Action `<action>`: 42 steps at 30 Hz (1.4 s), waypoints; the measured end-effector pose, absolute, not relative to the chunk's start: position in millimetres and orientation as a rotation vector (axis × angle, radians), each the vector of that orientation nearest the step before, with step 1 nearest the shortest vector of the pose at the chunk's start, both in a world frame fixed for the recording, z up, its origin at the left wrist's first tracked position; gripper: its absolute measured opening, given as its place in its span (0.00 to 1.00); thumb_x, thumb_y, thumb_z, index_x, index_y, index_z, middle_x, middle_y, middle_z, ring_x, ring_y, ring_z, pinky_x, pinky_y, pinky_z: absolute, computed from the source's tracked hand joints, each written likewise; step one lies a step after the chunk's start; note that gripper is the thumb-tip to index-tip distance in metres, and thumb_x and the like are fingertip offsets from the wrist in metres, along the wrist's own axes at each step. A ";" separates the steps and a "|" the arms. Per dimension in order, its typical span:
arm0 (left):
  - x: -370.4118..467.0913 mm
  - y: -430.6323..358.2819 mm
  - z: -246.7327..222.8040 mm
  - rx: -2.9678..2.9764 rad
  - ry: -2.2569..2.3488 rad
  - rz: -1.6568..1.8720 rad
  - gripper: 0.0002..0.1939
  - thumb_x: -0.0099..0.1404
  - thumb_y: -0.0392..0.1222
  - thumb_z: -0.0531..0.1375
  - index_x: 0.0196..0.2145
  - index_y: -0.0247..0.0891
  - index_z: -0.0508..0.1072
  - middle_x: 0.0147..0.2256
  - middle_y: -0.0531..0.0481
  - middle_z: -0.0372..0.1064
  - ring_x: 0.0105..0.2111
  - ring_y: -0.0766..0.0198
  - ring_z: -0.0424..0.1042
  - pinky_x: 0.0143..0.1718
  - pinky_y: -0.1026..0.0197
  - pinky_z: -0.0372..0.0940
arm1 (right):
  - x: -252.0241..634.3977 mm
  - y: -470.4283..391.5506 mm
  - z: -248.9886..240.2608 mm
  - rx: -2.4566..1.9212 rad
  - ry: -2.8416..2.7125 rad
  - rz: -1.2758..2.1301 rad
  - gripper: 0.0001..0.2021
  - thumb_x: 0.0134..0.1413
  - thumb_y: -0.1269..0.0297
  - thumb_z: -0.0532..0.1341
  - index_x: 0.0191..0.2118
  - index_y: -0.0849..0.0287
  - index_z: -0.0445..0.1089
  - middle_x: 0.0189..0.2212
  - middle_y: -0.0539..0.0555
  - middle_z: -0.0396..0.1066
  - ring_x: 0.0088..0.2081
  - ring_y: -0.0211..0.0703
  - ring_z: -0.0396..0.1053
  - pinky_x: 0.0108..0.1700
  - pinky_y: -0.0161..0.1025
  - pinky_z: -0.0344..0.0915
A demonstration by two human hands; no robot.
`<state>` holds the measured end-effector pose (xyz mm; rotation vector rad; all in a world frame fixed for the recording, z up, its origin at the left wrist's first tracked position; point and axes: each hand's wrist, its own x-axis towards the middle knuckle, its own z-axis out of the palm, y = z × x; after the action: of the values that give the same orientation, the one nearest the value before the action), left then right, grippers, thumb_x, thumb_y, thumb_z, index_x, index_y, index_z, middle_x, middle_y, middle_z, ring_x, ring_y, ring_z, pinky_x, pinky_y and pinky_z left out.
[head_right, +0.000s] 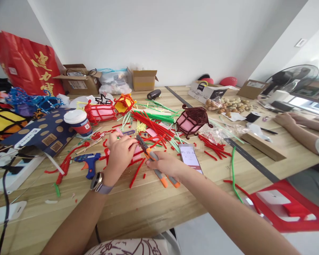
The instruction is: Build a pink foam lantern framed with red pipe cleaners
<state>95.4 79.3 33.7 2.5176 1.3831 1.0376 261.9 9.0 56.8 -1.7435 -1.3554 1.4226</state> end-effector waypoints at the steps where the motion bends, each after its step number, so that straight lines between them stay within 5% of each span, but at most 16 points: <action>1: 96.2 78.8 33.6 2.517 1.385 1.032 0.11 0.66 0.38 0.57 0.29 0.43 0.79 0.36 0.47 0.76 0.48 0.47 0.61 0.50 0.44 0.56 | 261.4 9.1 58.2 -1.755 -1.334 1.443 0.09 0.51 0.63 0.65 0.27 0.58 0.64 0.23 0.46 0.61 0.25 0.36 0.60 0.30 0.35 0.62; 8: 96.2 78.6 32.7 2.547 1.400 1.031 0.11 0.66 0.36 0.56 0.31 0.42 0.79 0.36 0.47 0.76 0.47 0.45 0.62 0.48 0.42 0.56 | 257.6 6.6 64.5 -1.780 -1.190 1.561 0.07 0.56 0.66 0.62 0.30 0.59 0.64 0.29 0.51 0.69 0.24 0.35 0.64 0.26 0.33 0.63; 23: 93.3 78.0 34.9 2.573 1.430 0.978 0.12 0.69 0.37 0.53 0.33 0.41 0.77 0.39 0.46 0.76 0.49 0.46 0.62 0.50 0.43 0.56 | 257.7 7.1 58.5 -1.731 -1.298 1.470 0.11 0.57 0.61 0.61 0.27 0.58 0.62 0.23 0.47 0.64 0.22 0.34 0.63 0.28 0.34 0.65; 29: 93.4 77.0 35.6 2.594 1.450 0.997 0.15 0.69 0.38 0.53 0.29 0.40 0.76 0.35 0.46 0.75 0.47 0.45 0.61 0.48 0.43 0.56 | 254.8 8.2 60.6 -1.788 -1.352 1.358 0.11 0.54 0.64 0.63 0.26 0.56 0.60 0.21 0.44 0.59 0.22 0.34 0.61 0.27 0.33 0.64; 42: 90.1 76.7 33.8 2.561 1.449 1.019 0.16 0.67 0.34 0.52 0.23 0.41 0.72 0.31 0.47 0.75 0.44 0.47 0.61 0.45 0.45 0.56 | 253.8 18.5 46.1 -1.764 -1.317 1.376 0.09 0.53 0.64 0.63 0.28 0.57 0.62 0.23 0.46 0.65 0.20 0.33 0.60 0.26 0.33 0.63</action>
<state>90.1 76.7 33.8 2.5606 1.4489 1.0187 253.8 18.5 46.1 -1.7643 -1.3168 1.3757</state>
